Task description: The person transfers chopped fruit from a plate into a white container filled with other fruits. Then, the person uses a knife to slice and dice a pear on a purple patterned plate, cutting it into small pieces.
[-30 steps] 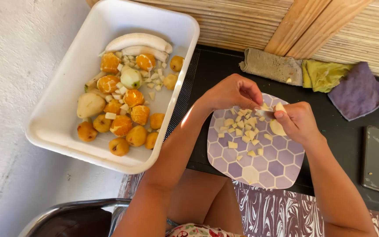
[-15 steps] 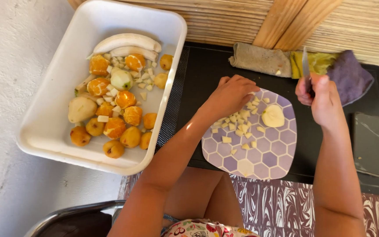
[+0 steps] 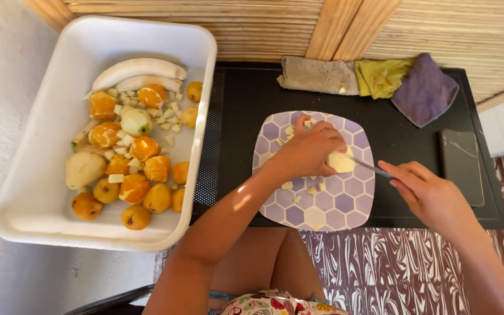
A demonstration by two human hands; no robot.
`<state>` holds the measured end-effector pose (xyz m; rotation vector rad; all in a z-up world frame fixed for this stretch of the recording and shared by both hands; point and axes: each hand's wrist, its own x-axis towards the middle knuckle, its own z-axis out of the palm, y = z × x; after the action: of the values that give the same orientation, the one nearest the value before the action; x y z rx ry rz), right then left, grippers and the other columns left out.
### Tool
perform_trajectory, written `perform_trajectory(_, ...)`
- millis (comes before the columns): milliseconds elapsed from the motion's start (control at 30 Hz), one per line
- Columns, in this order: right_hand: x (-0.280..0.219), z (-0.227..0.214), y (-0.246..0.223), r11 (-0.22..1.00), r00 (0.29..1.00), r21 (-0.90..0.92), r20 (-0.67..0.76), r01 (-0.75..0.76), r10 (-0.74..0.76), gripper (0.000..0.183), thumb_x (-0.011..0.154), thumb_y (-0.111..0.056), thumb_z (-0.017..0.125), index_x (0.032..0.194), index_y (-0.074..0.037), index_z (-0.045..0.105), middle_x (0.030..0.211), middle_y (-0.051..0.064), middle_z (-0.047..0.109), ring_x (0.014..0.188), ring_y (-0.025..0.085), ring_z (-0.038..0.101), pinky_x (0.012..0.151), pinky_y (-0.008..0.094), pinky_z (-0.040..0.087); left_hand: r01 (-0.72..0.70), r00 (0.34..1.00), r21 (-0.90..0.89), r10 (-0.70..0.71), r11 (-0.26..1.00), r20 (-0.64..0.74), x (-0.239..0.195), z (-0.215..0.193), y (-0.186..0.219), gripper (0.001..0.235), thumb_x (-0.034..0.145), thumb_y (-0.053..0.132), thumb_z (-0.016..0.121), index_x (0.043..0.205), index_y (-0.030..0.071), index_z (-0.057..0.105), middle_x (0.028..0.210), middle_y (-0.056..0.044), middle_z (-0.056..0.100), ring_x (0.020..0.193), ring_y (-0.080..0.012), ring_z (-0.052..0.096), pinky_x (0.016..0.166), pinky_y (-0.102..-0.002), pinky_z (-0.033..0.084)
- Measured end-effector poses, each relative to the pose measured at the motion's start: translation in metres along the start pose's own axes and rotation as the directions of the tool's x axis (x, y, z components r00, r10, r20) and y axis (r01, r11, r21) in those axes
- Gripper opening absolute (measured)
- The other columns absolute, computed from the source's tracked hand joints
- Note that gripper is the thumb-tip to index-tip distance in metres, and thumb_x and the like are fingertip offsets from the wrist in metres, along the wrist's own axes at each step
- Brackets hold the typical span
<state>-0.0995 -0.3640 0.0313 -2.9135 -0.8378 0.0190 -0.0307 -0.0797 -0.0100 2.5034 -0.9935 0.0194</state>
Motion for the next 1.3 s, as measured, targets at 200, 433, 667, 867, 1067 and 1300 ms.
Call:
perform_trajectory(200,-0.005,0.027,-0.007,0.981,0.974,0.163,-0.217,0.106,-0.069,0.049,0.096,0.002,0.062,0.138,-0.022,0.064,0.099,-0.001,0.061,0.069,0.016,0.060,0.056,0.031,0.047,0.002,1.000,-0.136,-0.001,0.991,0.013,0.002,0.011,-0.010,0.042,0.066,0.045,0.092,0.097,0.027,0.070,0.142,0.009,0.060,0.143,-0.0179,0.040,0.107,-0.059,0.013)
perform_trajectory(433,0.003,0.052,-0.009,0.987,0.930,-0.101,-0.335,0.125,-0.152,0.050,0.092,0.001,0.061,0.130,-0.030,0.068,0.098,-0.009,0.061,0.084,0.012,0.066,0.055,0.027,0.048,0.034,0.997,-0.213,-0.019,0.976,0.073,0.004,0.015,-0.014,0.052,0.065,0.049,0.088,0.109,0.024,0.077,0.132,0.002,0.069,0.119,-0.0135,0.062,0.107,-0.052,0.015)
perform_trajectory(667,0.006,0.064,0.002,0.984,0.909,-0.077,-0.376,0.163,-0.180,0.036,0.096,-0.006,0.062,0.122,-0.028,0.073,0.090,-0.009,0.057,0.100,0.011,0.070,0.072,0.025,0.057,0.010,1.000,-0.223,-0.010,0.975,0.005,0.010,0.031,-0.020,0.054,0.066,0.052,0.090,0.110,0.027,0.073,0.125,0.008,0.070,0.114,-0.0102,0.064,0.106,-0.050,0.020)
perform_trajectory(867,0.011,0.053,-0.004,0.991,0.937,-0.009,-0.323,0.136,-0.131,0.030,0.096,-0.005,0.063,0.116,-0.025,0.074,0.085,-0.006,0.054,0.089,0.015,0.070,0.064,0.028,0.056,0.000,1.000,-0.197,0.004,0.980,0.019,0.016,0.028,-0.017,0.050,0.066,0.045,0.092,0.107,0.020,0.074,0.116,0.005,0.073,0.106,-0.0155,0.068,0.103,-0.048,0.023)
perform_trajectory(1067,0.018,0.042,-0.017,0.995,0.961,-0.051,-0.257,0.090,-0.101,0.028,0.095,-0.005,0.062,0.112,-0.024,0.074,0.081,-0.005,0.050,0.077,0.018,0.068,0.057,0.034,0.057,-0.011,1.000,-0.155,0.014,0.988,0.021,0.015,0.026,-0.011,0.047,0.065,0.042,0.092,0.103,0.022,0.074,0.110,0.006,0.074,0.100,-0.0169,0.068,0.104,-0.050,0.023)
perform_trajectory(1300,0.000,0.025,-0.009,0.998,0.986,-0.046,-0.164,-0.035,0.027,0.036,0.094,-0.015,0.062,0.118,-0.040,0.071,0.082,-0.008,0.052,0.075,0.018,0.068,0.061,0.036,0.059,0.023,0.999,-0.163,-0.017,0.986,0.038,0.011,0.018,-0.009,0.046,0.068,0.038,0.092,0.107,0.020,0.075,0.115,0.000,0.074,0.107,-0.0203,0.067,0.107,-0.053,0.023)
